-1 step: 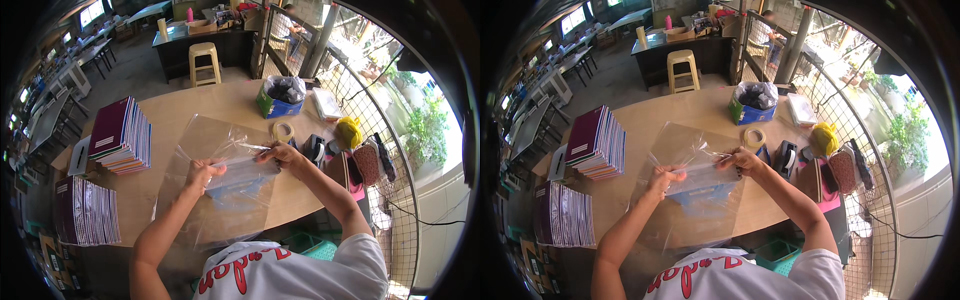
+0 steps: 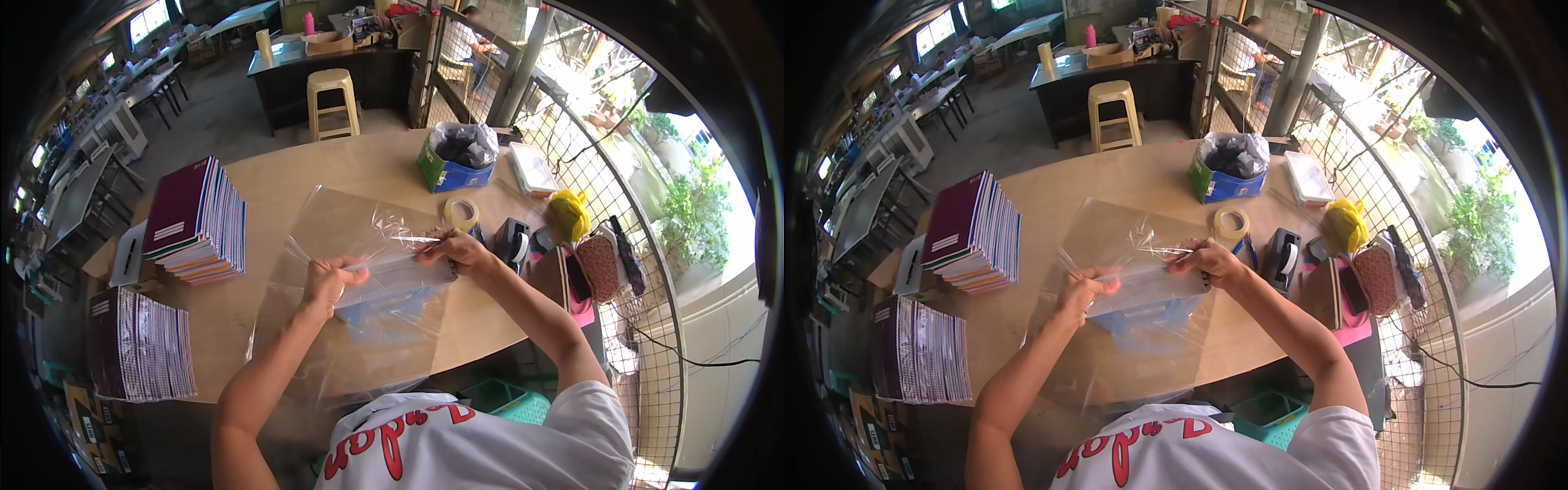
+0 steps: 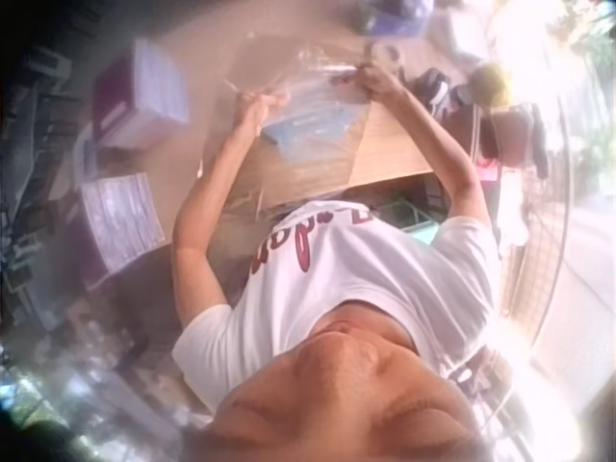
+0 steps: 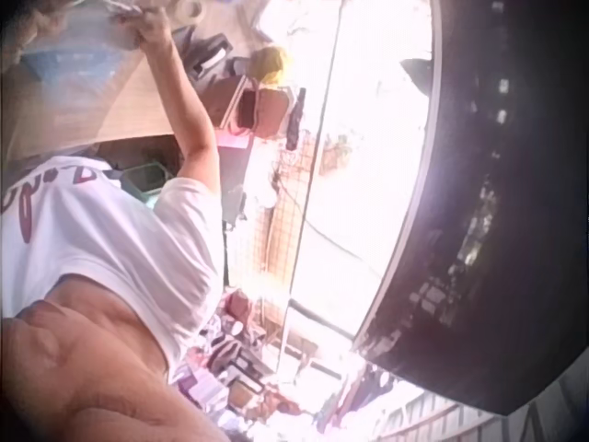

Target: The person packages stacks of colorful notebooks into large plastic sheets by hand, using adhesive tape to secure the bundles.

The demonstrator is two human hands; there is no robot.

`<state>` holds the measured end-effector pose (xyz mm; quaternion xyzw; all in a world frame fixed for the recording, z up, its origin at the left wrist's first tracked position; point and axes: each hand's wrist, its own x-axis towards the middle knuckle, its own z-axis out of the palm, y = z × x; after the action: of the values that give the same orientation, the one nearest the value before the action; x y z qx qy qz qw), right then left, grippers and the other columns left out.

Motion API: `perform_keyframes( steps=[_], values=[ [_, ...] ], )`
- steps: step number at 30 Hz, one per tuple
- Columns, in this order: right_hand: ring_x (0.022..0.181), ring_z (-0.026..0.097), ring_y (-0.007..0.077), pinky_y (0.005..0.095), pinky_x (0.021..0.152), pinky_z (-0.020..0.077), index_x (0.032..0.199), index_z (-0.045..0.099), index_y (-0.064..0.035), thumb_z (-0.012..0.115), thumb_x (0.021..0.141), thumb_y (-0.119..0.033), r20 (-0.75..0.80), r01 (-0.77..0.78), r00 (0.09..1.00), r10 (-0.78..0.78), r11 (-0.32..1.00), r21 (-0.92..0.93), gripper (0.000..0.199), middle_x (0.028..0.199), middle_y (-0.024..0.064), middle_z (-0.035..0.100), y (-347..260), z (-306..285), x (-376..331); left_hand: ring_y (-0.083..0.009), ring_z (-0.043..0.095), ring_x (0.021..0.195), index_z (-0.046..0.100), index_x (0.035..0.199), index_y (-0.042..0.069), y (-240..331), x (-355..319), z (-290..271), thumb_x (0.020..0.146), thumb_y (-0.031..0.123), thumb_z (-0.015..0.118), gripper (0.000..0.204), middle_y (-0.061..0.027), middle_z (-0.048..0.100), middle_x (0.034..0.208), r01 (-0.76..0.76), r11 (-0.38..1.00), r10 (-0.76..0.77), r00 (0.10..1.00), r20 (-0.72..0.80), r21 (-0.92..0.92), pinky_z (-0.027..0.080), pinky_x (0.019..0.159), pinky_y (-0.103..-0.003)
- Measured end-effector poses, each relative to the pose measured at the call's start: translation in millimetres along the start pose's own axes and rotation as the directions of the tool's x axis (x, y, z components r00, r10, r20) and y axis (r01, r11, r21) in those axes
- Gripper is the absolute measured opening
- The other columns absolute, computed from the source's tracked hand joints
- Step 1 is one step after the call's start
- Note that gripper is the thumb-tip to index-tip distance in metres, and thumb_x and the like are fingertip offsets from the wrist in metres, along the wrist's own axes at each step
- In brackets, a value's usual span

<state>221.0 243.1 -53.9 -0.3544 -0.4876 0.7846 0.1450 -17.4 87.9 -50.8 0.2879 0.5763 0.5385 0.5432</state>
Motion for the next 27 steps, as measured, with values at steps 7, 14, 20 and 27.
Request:
perform_keyframes(
  steps=[7, 14, 20, 27],
  values=[
    [0.116, 0.045, 0.0169, 0.0295, 0.097, 0.0387, 0.078, 0.078, -0.0037, 0.076, 0.058, 0.007, -0.015, 0.377, 0.926, -0.378, 0.924, -0.059, 0.022, 0.105, 0.0030, 0.064, 12, 4, 2, -0.0150, 0.068, 0.075, 0.073, 0.077, -0.002, -10, 2, 8, 0.067, -0.017, 0.060, 0.022, -0.0115, 0.073, 0.084, -0.300, 0.954, 0.300, 0.952, -0.063, 0.018, 0.055, 0.069, -0.027],
    [0.125, 0.045, 0.0261, 0.0437, 0.108, 0.0335, 0.081, 0.077, -0.0063, 0.081, 0.064, -0.003, 0.201, 0.720, 0.676, -0.709, 0.694, 0.028, 0.018, 0.125, 0.0134, 0.059, -26, 54, -74, -0.0160, 0.066, 0.072, 0.065, 0.063, -0.003, -9, 4, 5, 0.064, -0.020, 0.052, 0.021, -0.0137, 0.070, 0.075, -0.385, 0.896, 0.412, 0.907, -0.090, 0.222, 0.055, 0.068, -0.028],
    [0.120, 0.052, 0.0361, 0.0514, 0.114, 0.0288, 0.093, 0.077, -0.0095, 0.076, 0.068, -0.001, 0.352, 0.704, 0.552, -0.756, 0.196, -0.683, 0.026, 0.118, 0.0163, 0.061, -30, 76, -100, -0.0167, 0.065, 0.071, 0.062, 0.060, -0.003, -13, 6, 9, 0.060, -0.020, 0.046, 0.023, -0.0138, 0.068, 0.071, -0.371, 0.922, 0.378, 0.924, -0.057, 0.110, 0.054, 0.067, -0.030],
    [0.092, 0.067, 0.0364, 0.0570, 0.104, 0.0413, 0.094, 0.076, -0.0109, 0.079, 0.071, -0.006, 0.082, 0.628, 0.304, -0.949, 0.135, -0.766, 0.024, 0.091, 0.0140, 0.069, -14, 103, -98, -0.0190, 0.066, 0.071, 0.058, 0.058, -0.003, -9, 5, 3, 0.056, -0.021, 0.039, 0.026, -0.0151, 0.067, 0.069, -0.381, 0.921, 0.386, 0.919, -0.074, 0.081, 0.055, 0.067, -0.030]
  ],
)
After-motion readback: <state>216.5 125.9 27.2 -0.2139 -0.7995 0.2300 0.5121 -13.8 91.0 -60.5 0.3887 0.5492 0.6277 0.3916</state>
